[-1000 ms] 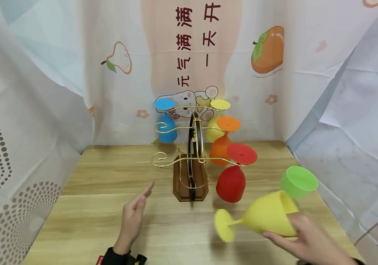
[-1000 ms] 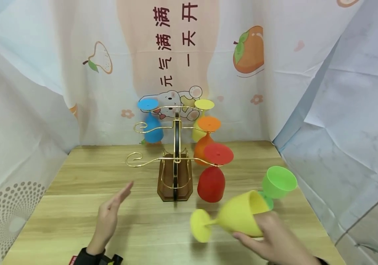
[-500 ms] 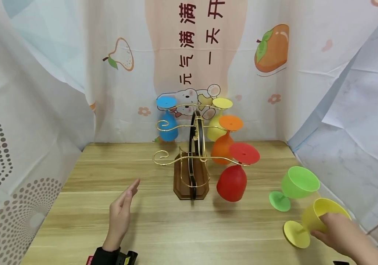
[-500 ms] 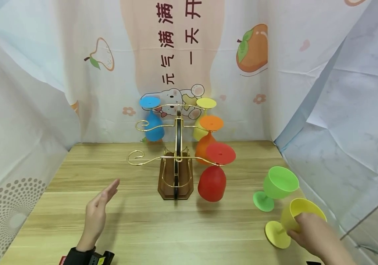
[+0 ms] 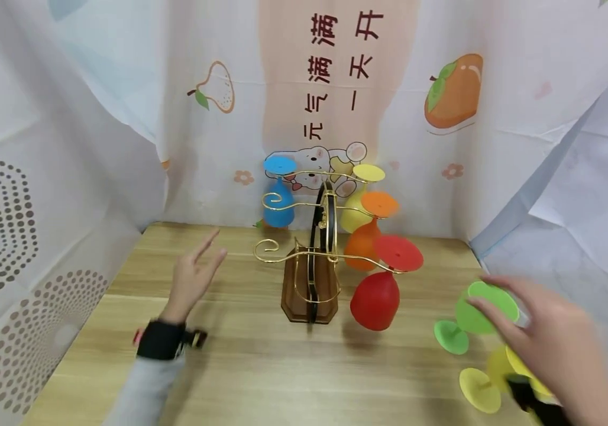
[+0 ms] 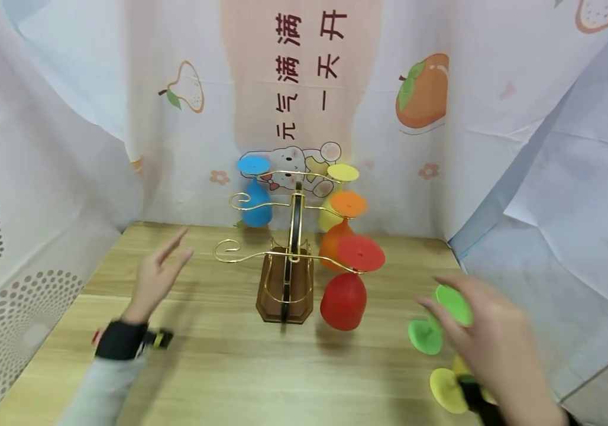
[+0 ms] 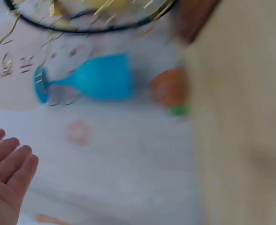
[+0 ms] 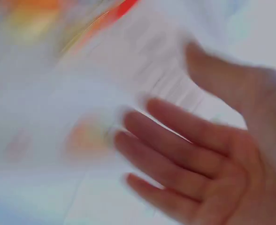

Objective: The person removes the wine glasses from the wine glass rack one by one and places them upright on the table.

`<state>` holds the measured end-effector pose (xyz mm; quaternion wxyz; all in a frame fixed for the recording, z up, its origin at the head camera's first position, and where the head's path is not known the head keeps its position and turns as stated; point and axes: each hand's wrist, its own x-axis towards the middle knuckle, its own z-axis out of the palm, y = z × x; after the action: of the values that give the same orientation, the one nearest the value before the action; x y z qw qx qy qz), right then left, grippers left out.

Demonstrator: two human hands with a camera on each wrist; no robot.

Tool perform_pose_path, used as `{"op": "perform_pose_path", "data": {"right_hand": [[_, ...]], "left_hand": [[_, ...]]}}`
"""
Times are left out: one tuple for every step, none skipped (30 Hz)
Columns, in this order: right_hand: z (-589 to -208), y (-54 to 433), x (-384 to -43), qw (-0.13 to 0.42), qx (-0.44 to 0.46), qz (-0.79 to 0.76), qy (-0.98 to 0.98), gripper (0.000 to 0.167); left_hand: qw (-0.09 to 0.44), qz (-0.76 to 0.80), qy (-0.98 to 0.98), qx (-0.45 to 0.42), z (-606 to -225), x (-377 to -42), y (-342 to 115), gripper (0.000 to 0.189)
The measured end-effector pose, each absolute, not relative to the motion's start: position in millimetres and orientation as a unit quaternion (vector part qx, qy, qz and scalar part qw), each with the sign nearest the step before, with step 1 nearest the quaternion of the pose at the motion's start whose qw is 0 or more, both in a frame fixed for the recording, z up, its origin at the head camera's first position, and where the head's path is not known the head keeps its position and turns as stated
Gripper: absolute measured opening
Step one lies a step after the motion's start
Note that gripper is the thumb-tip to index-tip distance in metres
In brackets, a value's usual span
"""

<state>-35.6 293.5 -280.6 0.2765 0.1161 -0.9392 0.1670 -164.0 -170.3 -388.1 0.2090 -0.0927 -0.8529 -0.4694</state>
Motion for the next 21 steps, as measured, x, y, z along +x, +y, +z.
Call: {"op": "perform_pose_path", "data": {"right_hand": [[-275.9,270.9,-42.6,0.314,0.164,0.181,-0.918,0.050],[-273.0,247.9,-51.6,0.333,0.207,0.184,-0.901,0.051],[-272.7,225.5,-60.8,0.337,0.249,0.187,-0.889,0.052],[-273.8,205.4,-70.3,0.322,0.285,0.190,-0.883,0.053],[-275.6,187.9,-78.9,0.299,0.310,0.184,-0.884,0.052],[-278.1,173.4,-87.0,0.271,0.325,0.173,-0.889,0.052],[-281.9,161.8,-95.7,0.253,0.340,0.161,-0.891,0.053],[-285.6,152.8,-103.5,0.237,0.348,0.147,-0.895,0.054],[-288.5,146.1,-110.3,0.217,0.352,0.140,-0.900,0.056],[-291.2,141.5,-116.8,0.204,0.351,0.131,-0.904,0.058],[-293.7,138.6,-122.9,0.196,0.350,0.126,-0.907,0.058],[-295.8,136.7,-128.0,0.187,0.347,0.122,-0.911,0.058],[-297.9,135.5,-132.7,0.182,0.346,0.120,-0.913,0.058],[-299.8,134.7,-136.5,0.178,0.346,0.119,-0.913,0.057],[-301.3,134.0,-139.3,0.175,0.347,0.119,-0.914,0.054],[-302.9,133.3,-141.2,0.175,0.348,0.119,-0.913,0.051],[-304.2,132.3,-142.2,0.177,0.351,0.119,-0.912,0.046],[-305.6,131.0,-142.6,0.181,0.354,0.118,-0.910,0.041],[-306.8,129.4,-142.5,0.189,0.357,0.114,-0.908,0.038],[-307.4,127.6,-141.8,0.196,0.359,0.113,-0.905,0.035],[-307.7,125.6,-140.8,0.203,0.361,0.111,-0.903,0.032]], "left_hand": [[0.208,-0.452,-0.859,-0.121,-374.2,-181.9,-166.9,0.046],[0.209,-0.436,-0.862,-0.153,-360.8,-201.3,-161.6,0.048],[0.207,-0.419,-0.865,-0.182,-347.7,-220.0,-154.7,0.049],[0.198,-0.398,-0.872,-0.206,-335.6,-238.2,-146.9,0.050],[0.180,-0.378,-0.879,-0.227,-324.1,-255.0,-138.9,0.051],[0.160,-0.347,-0.891,-0.245,-313.9,-270.5,-131.0,0.052],[0.141,-0.311,-0.903,-0.261,-305.3,-284.8,-123.3,0.054],[0.124,-0.264,-0.917,-0.274,-298.1,-296.9,-116.4,0.056],[0.102,-0.215,-0.929,-0.283,-291.6,-306.1,-109.9,0.060],[0.085,-0.163,-0.937,-0.295,-286.6,-314.2,-104.0,0.063],[0.071,-0.113,-0.942,-0.307,-282.5,-321.0,-98.5,0.066],[0.061,-0.064,-0.943,-0.319,-279.5,-326.8,-93.5,0.068],[0.056,-0.023,-0.942,-0.330,-277.5,-331.4,-88.9,0.067],[0.051,0.013,-0.940,-0.338,-276.1,-335.2,-84.9,0.066],[0.046,0.039,-0.937,-0.343,-275.2,-338.3,-81.2,0.063],[0.045,0.063,-0.935,-0.347,-275.4,-341.2,-78.6,0.061],[0.044,0.080,-0.933,-0.348,-276.0,-343.6,-76.9,0.058],[0.041,0.092,-0.932,-0.348,-277.0,-345.6,-76.1,0.056],[0.039,0.111,-0.932,-0.342,-278.1,-346.7,-76.4,0.059],[0.038,0.120,-0.934,-0.334,-279.5,-347.4,-77.8,0.062],[0.041,0.124,-0.936,-0.327,-281.1,-347.8,-80.0,0.064]]}}
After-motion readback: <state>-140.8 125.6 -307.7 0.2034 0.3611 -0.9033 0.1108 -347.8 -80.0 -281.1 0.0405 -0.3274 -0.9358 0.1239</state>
